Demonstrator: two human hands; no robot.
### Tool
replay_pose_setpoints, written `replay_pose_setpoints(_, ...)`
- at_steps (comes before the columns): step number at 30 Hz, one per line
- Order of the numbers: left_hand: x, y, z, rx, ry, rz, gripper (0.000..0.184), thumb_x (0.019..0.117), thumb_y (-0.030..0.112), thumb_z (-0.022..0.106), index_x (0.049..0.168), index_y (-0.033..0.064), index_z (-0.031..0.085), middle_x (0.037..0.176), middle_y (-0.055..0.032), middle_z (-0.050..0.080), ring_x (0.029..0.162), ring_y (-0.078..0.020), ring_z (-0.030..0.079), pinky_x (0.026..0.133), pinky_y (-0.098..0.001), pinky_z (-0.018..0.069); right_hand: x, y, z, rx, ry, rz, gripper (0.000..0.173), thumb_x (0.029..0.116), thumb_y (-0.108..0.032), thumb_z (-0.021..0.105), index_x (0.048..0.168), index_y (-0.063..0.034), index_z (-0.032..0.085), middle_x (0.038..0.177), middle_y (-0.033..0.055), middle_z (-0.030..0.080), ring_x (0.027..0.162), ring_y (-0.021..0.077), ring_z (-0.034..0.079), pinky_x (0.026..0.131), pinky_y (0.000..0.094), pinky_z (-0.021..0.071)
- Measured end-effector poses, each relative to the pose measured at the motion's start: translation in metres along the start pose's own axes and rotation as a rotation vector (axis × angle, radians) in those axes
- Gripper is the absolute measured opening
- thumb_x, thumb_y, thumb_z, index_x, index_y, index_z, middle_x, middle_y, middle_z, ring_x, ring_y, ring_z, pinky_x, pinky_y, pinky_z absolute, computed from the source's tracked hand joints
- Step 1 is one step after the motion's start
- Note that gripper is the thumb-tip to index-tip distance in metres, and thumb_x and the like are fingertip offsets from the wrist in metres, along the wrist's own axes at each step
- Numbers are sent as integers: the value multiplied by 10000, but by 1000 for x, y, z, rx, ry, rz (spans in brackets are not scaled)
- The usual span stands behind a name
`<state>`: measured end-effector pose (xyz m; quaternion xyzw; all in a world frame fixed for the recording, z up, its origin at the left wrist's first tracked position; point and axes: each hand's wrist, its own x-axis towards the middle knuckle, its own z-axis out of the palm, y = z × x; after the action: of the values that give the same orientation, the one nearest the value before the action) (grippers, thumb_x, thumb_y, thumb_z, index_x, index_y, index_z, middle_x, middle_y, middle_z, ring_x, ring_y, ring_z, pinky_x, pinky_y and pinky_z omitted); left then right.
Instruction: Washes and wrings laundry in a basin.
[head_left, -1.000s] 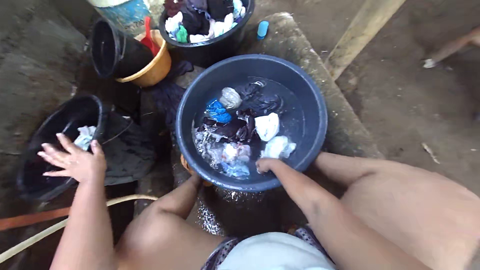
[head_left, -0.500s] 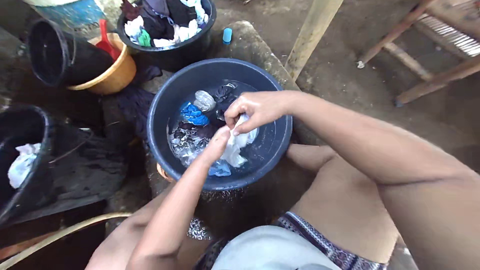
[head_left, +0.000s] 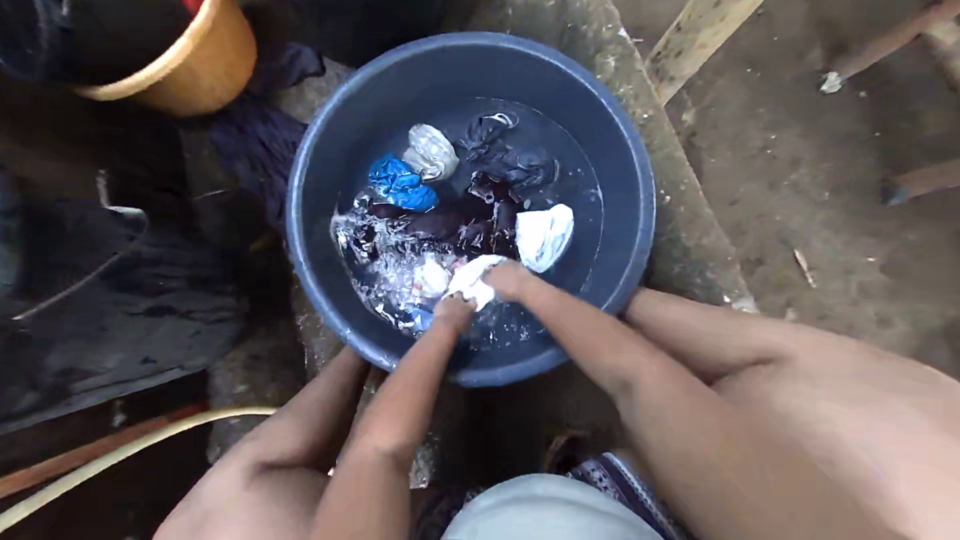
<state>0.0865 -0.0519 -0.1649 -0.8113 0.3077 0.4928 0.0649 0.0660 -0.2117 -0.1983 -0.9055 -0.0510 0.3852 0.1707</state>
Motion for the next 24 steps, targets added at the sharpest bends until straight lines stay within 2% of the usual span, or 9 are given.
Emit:
replay_pose_setpoints(4, 11, 15, 16, 5, -142, -131, 504, 977, 243, 652, 1376, -56, 571, 1476, -276, 511, 1371, -466, 482, 1074, -661, 412, -4, -39, 28, 416, -53, 274, 506, 1093, -202, 464, 1521, 63, 415, 1579, 276, 406, 1496, 437, 343, 1236, 569, 254)
replay_pose_setpoints(7, 3, -6, 0, -20, -109, -32, 414, 1015, 232, 603, 1364, 10, 607, 1456, -266, 537, 1377, -473, 478, 1086, -691, 390, -1, -24, 24, 211, -233, 139, 531, 1057, -192, 527, 1496, 92, 435, 1547, 323, 420, 1466, 496, 361, 1194, 666, 264)
replay_pose_setpoints(10, -24, -32, -35, -140, 54, 72, 333, 1043, 165, 553, 1316, -1, 644, 1350, -283, 612, 1299, -483, 551, 1059, -688, 413, -8, -22, -23, 26, -307, -29, 444, 1002, -147, 655, 1365, 96, 575, 1416, 355, 531, 1370, 530, 461, 1117, 712, 326)
replay_pose_setpoints(14, -92, -38, -88, -321, 270, 199, 509, 983, 297, 712, 1448, 136, 583, 1290, -229, 667, 1210, -427, 629, 1039, -676, 446, -74, -46, -130, 15, -14, -283, 231, 977, -115, 691, 1141, 47, 701, 1128, 278, 684, 1125, 454, 632, 998, 664, 442)
replay_pose_setpoints(17, -157, -9, -117, -371, 565, 370, 346, 957, 318, 739, 1066, -11, 725, 944, -206, 717, 903, -370, 697, 851, -630, 536, -139, -67, -183, 174, 419, -674, 184, 895, -164, 725, 939, 14, 733, 1023, 183, 668, 1030, 330, 628, 924, 528, 486)
replay_pose_setpoints(19, -193, 9, -135, -342, 823, 477, 313, 970, 246, 686, 836, -37, 672, 801, -175, 660, 783, -327, 660, 743, -574, 530, -146, -74, -179, 514, 670, -950, 513, 849, -375, 751, 1081, 66, 628, 1234, 184, 611, 1238, 261, 550, 1066, 419, 450)
replay_pose_setpoints(21, -227, 25, -148, -329, 1017, 544, 297, 985, 233, 658, 846, -25, 710, 875, -158, 692, 827, -275, 677, 781, -515, 552, -141, -90, -159, 807, 758, -1078, 1147, 759, -645, 790, 1466, 117, 302, 1474, 172, 502, 1368, 164, 504, 1128, 332, 453)
replay_pose_setpoints(22, -244, 33, -153, -355, 1081, 544, 288, 996, 235, 642, 866, -12, 713, 907, -137, 696, 841, -231, 671, 790, -467, 547, -142, -100, -144, 899, 770, -1044, 1286, 686, -597, 853, 1544, 102, 199, 1495, 157, 501, 1353, 114, 515, 1115, 293, 457)
replay_pose_setpoints(24, -274, 43, -155, -447, 1201, 517, 288, 1003, 256, 633, 842, 28, 705, 866, -62, 666, 761, -117, 614, 717, -343, 508, -135, -115, -110, 985, 748, -793, 1136, 631, -223, 932, 1530, 65, 300, 1326, 125, 631, 1175, 77, 626, 1027, 274, 524)
